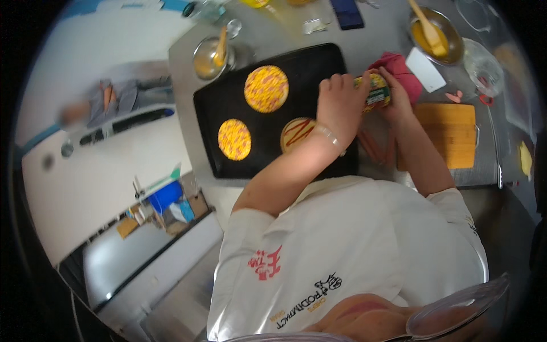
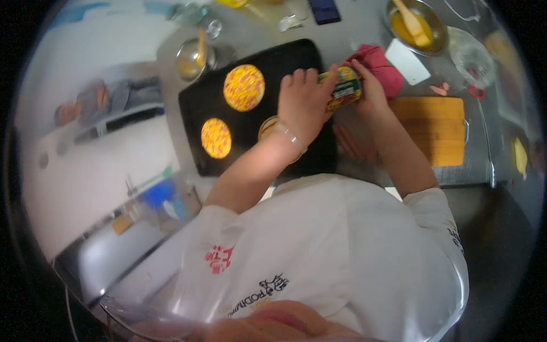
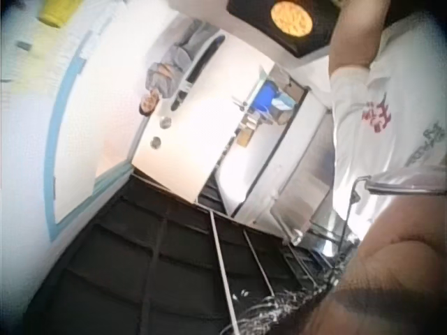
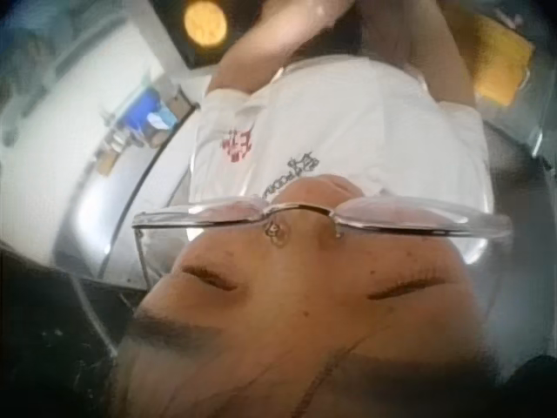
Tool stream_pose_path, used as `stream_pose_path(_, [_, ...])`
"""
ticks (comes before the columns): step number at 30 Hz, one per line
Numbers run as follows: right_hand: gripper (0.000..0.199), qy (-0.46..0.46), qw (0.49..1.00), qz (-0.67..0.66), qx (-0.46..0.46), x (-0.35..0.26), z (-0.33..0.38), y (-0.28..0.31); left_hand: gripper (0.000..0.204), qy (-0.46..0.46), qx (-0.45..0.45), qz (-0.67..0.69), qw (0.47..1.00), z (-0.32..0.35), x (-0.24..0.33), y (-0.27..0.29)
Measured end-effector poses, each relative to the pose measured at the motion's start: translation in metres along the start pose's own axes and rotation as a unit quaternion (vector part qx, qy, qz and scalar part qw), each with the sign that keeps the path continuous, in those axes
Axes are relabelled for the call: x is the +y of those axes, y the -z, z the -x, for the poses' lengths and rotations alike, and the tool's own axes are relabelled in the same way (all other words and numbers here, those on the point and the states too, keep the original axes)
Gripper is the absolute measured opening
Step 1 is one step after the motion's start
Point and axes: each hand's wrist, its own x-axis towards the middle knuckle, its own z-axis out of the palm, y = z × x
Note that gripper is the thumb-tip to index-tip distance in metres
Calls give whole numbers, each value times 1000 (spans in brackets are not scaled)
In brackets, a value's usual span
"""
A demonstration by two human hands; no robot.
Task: The person assembles three small pizzas on a baking tray by spreading corn kernels over two bases and arranging sliced ham over a third base with ketchup. The person uses a can of corn and a knife to slice ham on a cutting board.
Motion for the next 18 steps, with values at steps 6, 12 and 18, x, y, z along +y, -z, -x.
stream_pose_path(6, [28,107,994,-35,-13,-22,54,-38,90,12,65,164,984,-6,-9,25])
stream_pose_path(12, [28,58,976,-209,-1,-33,63,-41,87,43,90,413,905,-16,-17,-62])
stream_pose_path(18, [27,81,987,-125,59,-49,55,-6,83,148,147,620,756,-70,-13,-140])
